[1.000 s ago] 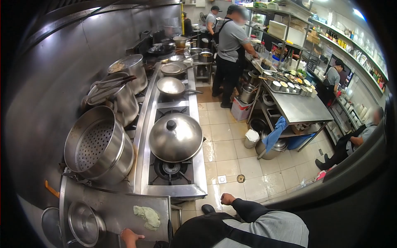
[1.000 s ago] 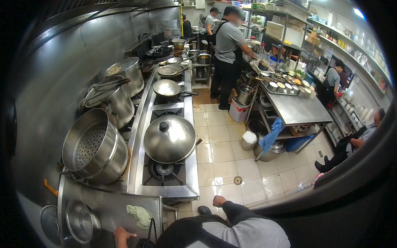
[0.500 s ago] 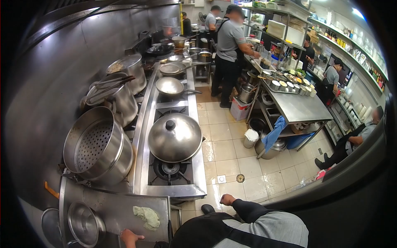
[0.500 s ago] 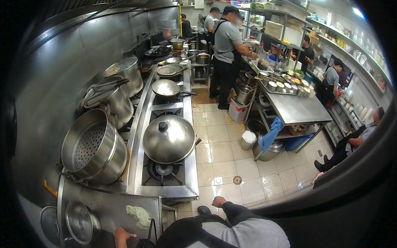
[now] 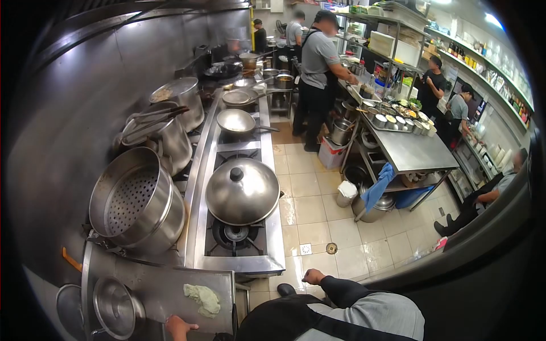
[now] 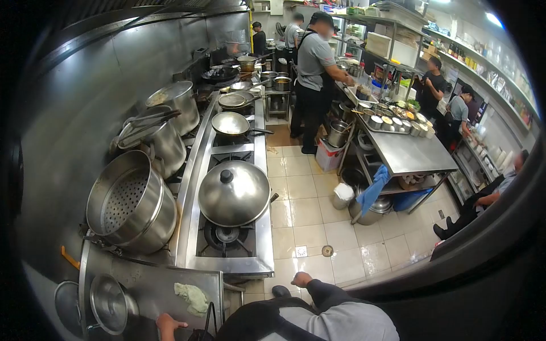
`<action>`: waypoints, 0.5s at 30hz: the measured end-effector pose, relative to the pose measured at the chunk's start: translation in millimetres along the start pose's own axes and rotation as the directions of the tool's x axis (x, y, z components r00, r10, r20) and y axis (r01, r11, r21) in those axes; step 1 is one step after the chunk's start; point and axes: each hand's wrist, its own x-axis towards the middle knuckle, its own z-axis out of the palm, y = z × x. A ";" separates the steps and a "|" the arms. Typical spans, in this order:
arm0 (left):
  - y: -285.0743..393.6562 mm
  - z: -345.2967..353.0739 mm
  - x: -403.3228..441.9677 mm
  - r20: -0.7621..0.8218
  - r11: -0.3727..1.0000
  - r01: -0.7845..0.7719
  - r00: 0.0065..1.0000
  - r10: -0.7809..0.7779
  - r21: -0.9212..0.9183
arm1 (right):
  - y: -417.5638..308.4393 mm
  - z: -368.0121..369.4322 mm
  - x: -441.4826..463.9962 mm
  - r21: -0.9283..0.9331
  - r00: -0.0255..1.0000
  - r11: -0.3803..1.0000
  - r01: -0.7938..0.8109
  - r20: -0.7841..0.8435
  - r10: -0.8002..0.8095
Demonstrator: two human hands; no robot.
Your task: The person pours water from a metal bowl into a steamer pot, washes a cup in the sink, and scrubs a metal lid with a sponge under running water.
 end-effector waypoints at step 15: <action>2.4 -6.3 -12.4 -0.005 0.997 0.031 0.999 -0.032 -0.068 | 11.8 8.0 4.9 -0.022 1.000 1.000 -0.018 -0.024 0.018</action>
